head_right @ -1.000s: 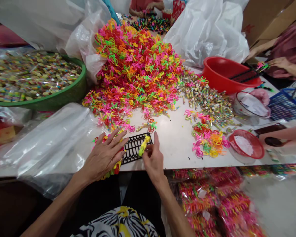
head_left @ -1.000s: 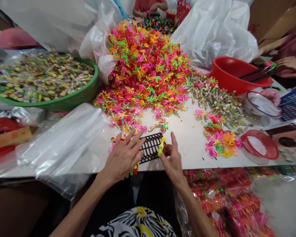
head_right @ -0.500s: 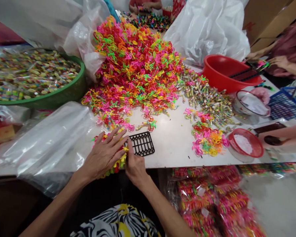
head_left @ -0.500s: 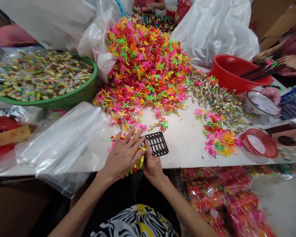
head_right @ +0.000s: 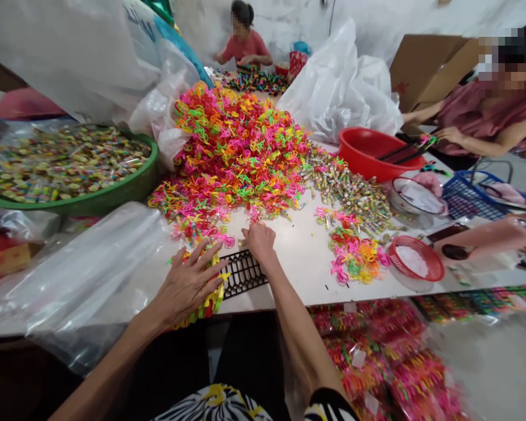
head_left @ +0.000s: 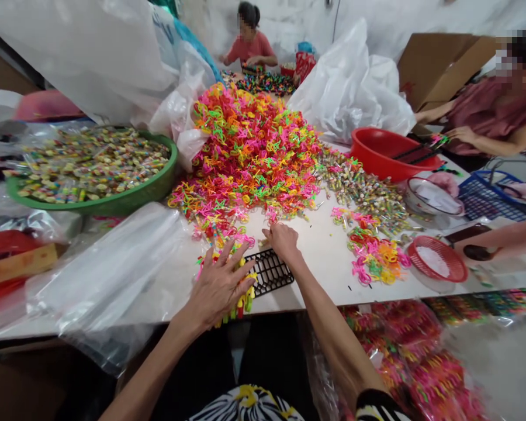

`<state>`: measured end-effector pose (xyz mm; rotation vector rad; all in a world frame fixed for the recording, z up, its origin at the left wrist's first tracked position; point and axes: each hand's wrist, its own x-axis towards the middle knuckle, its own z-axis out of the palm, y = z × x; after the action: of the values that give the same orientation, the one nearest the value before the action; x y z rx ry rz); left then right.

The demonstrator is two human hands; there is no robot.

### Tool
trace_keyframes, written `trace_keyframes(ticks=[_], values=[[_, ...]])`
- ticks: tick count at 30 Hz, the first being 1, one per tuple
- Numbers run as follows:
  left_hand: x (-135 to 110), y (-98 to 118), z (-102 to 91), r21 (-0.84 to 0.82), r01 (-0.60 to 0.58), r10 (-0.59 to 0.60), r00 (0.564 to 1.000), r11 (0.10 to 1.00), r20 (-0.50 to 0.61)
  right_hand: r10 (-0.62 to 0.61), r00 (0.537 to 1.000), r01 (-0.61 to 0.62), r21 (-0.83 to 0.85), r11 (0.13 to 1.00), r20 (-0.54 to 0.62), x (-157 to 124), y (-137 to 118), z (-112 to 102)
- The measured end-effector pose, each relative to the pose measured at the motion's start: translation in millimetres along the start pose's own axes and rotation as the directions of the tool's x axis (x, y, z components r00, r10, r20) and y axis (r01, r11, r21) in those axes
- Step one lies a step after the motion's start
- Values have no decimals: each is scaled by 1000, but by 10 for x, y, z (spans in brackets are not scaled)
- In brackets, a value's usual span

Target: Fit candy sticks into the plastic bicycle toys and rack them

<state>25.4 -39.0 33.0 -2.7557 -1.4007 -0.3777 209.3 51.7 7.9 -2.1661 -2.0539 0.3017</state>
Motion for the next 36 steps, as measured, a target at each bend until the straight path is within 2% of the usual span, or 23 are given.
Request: trace_keyframes(ticks=[3,6,8,11,14,18,20,21,22,26,30,31,32,36], values=[[-34,2,-28,-15,1,-1,1000,1000,6,0,998,2,31,1000,-64,-160,102,56],[-65,-10,-44,-23,1,-1,1000,1000,19,-8,987,42,203,978,-162,-459,315,118],[-72,-23,-36,-23,3,-2,1000,1000,30,31,983,37,362,931,-181,-607,434,164],[-71,-39,-7,-20,4,-3,999,1000,37,148,978,-18,652,758,-146,-687,520,258],[-69,-45,11,-13,3,-2,999,1000,46,212,977,-104,832,545,-17,-673,531,340],[-66,-39,3,1,4,-4,997,1000,71,126,974,-220,921,323,188,-684,509,333],[-65,-37,1,13,4,-5,997,1000,76,88,973,-229,947,226,214,-704,475,301],[-65,-38,3,21,1,-2,997,1000,79,76,975,-223,952,209,211,-712,447,289],[-66,-40,8,29,-4,2,997,1000,80,66,978,-209,954,217,200,-716,411,284],[-73,-52,32,46,-24,20,997,999,72,-38,987,-137,930,341,159,-684,197,335],[-77,-56,38,54,-32,29,998,998,61,-105,979,-137,941,309,177,-597,-41,438],[-76,-57,38,56,-33,29,998,998,61,-106,981,-120,937,327,162,-570,-85,461],[-75,-58,39,58,-32,28,998,998,63,-110,984,-87,923,374,137,-543,-120,483],[-72,-65,46,57,-29,25,997,998,71,-171,985,120,730,672,-4,-469,-173,559]])
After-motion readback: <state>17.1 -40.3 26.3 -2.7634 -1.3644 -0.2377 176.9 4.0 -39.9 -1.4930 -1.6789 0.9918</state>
